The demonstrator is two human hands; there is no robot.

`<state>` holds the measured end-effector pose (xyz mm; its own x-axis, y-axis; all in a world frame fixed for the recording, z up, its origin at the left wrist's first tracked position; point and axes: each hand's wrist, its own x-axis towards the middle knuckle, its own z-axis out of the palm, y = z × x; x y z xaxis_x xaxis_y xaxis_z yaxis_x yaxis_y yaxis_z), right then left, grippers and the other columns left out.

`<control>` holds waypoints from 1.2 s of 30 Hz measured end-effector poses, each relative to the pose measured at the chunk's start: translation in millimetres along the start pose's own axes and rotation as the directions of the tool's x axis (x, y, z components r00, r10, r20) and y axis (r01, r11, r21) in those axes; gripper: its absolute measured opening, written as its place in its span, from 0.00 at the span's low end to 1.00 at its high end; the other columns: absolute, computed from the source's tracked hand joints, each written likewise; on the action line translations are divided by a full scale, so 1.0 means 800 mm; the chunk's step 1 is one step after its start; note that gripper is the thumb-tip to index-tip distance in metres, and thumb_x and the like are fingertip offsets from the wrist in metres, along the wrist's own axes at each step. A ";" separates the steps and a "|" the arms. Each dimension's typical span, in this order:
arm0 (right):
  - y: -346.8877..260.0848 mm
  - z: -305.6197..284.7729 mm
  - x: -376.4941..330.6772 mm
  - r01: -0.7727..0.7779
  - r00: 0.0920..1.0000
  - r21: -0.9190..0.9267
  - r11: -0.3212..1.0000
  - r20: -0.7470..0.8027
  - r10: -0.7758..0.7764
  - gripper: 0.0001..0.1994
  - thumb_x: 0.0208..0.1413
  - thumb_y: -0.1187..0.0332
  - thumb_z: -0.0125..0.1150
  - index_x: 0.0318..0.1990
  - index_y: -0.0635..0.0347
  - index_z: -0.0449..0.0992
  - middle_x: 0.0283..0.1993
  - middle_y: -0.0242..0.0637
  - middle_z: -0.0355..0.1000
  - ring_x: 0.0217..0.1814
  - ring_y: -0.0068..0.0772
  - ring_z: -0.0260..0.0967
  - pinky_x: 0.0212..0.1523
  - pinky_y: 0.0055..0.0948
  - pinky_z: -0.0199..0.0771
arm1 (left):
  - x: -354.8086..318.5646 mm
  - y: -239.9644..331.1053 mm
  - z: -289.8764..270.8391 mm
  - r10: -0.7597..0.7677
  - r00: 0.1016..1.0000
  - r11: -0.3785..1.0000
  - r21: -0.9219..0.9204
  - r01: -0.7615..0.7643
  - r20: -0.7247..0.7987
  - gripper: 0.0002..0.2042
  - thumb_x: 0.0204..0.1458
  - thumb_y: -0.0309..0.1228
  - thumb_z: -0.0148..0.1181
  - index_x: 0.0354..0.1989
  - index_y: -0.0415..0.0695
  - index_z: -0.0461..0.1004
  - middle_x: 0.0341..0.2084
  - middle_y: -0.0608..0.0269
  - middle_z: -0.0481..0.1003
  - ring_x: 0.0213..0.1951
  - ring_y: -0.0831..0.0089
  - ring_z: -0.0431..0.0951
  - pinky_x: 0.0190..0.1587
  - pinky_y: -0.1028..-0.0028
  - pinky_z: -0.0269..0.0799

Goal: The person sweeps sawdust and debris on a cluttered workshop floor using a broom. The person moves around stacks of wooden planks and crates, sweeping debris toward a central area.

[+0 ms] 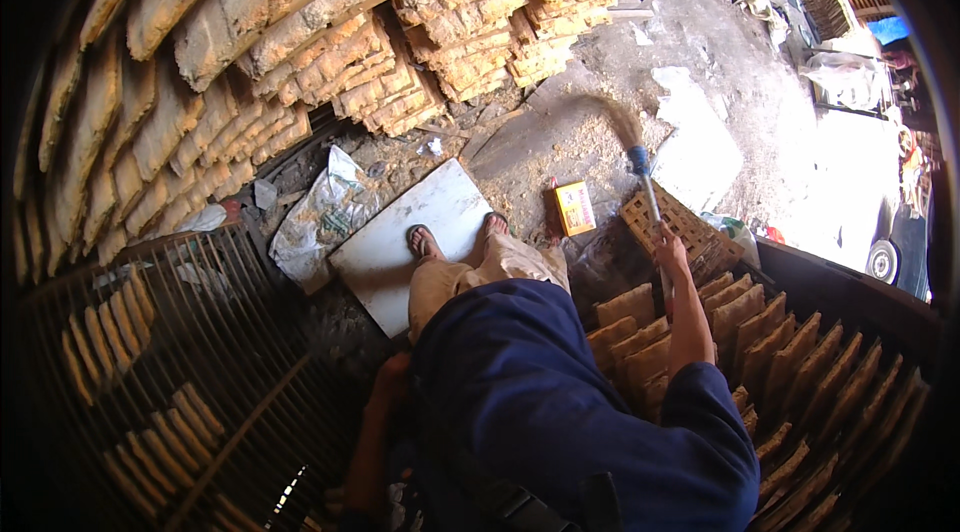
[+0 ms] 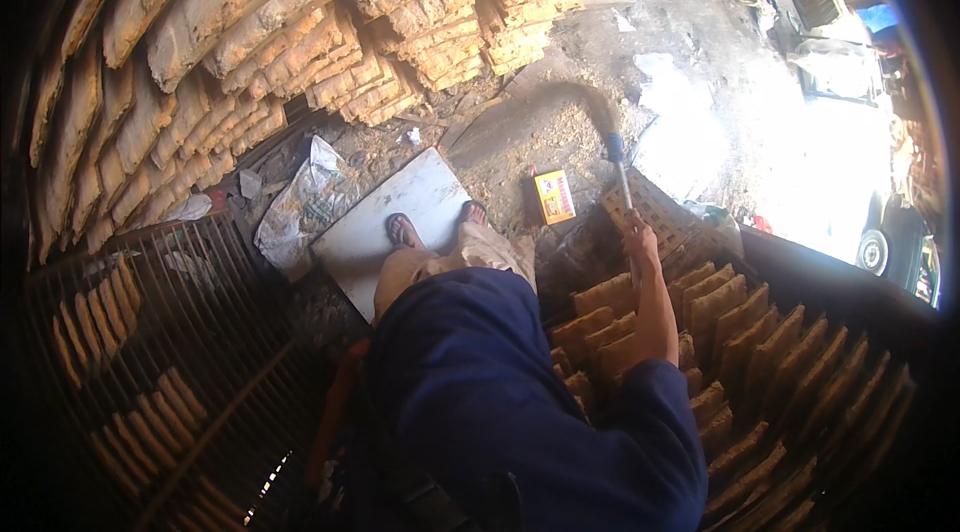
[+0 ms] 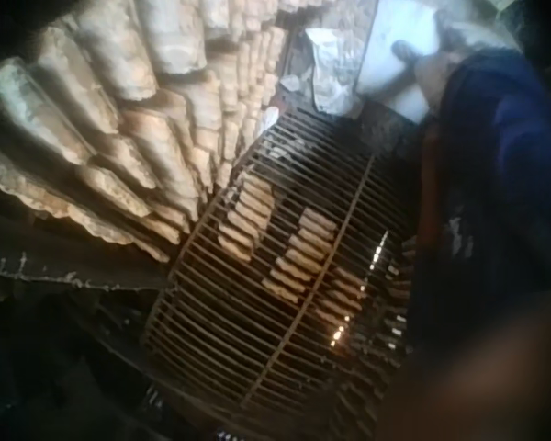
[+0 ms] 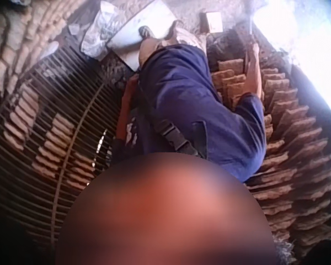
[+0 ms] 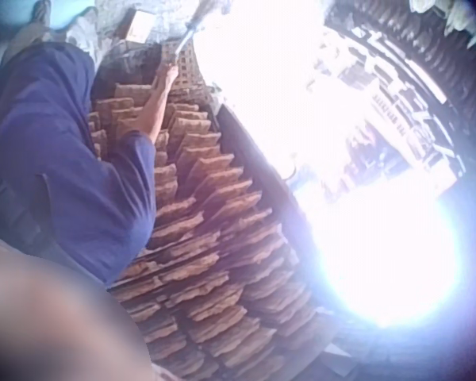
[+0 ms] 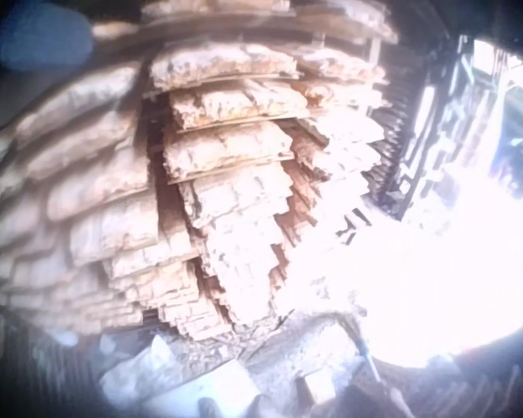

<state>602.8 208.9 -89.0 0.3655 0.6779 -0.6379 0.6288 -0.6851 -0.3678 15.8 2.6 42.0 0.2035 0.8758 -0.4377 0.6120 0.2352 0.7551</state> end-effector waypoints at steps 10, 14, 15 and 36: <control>0.000 -0.026 -0.076 0.156 0.985 -0.024 0.988 0.077 -0.154 0.24 0.58 0.63 0.51 0.63 0.51 0.63 0.28 0.42 0.73 0.22 0.30 0.70 0.23 0.32 0.71 | 0.023 0.031 -0.014 0.087 0.996 0.996 -0.002 -0.087 0.029 0.12 0.38 0.26 0.57 0.34 0.40 0.75 0.30 0.47 0.74 0.37 0.49 0.74 0.39 0.61 0.70; -0.069 -0.021 -0.181 0.177 0.955 -0.131 0.976 0.263 -0.138 0.27 0.55 0.67 0.54 0.64 0.51 0.60 0.48 0.57 0.71 0.52 0.41 0.72 0.51 0.31 0.68 | 0.046 0.001 -0.007 0.165 0.982 0.984 -0.084 -0.157 0.091 0.11 0.39 0.25 0.56 0.34 0.41 0.76 0.30 0.49 0.75 0.37 0.50 0.75 0.39 0.61 0.71; -0.063 0.001 -0.174 0.354 0.902 -0.089 0.931 0.295 -0.314 0.27 0.55 0.67 0.55 0.64 0.51 0.61 0.48 0.58 0.71 0.51 0.41 0.72 0.50 0.30 0.68 | 0.036 0.005 -0.005 0.147 0.985 0.987 -0.079 -0.140 0.086 0.11 0.39 0.25 0.56 0.35 0.42 0.76 0.30 0.50 0.75 0.37 0.51 0.75 0.39 0.61 0.71; -0.025 0.178 -0.131 0.159 0.964 0.020 0.987 0.213 -0.160 0.26 0.58 0.62 0.50 0.66 0.47 0.58 0.29 0.44 0.73 0.27 0.31 0.71 0.31 0.32 0.71 | 0.017 -0.027 -0.038 0.151 0.986 0.988 -0.001 -0.151 0.069 0.08 0.40 0.27 0.55 0.31 0.40 0.75 0.25 0.49 0.73 0.33 0.50 0.75 0.36 0.60 0.70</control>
<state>454.1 113.9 -111.2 0.1055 0.7059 -0.7004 0.6652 -0.5736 -0.4779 -17.9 22.2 34.8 0.3460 0.8700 -0.3513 0.5733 0.1003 0.8132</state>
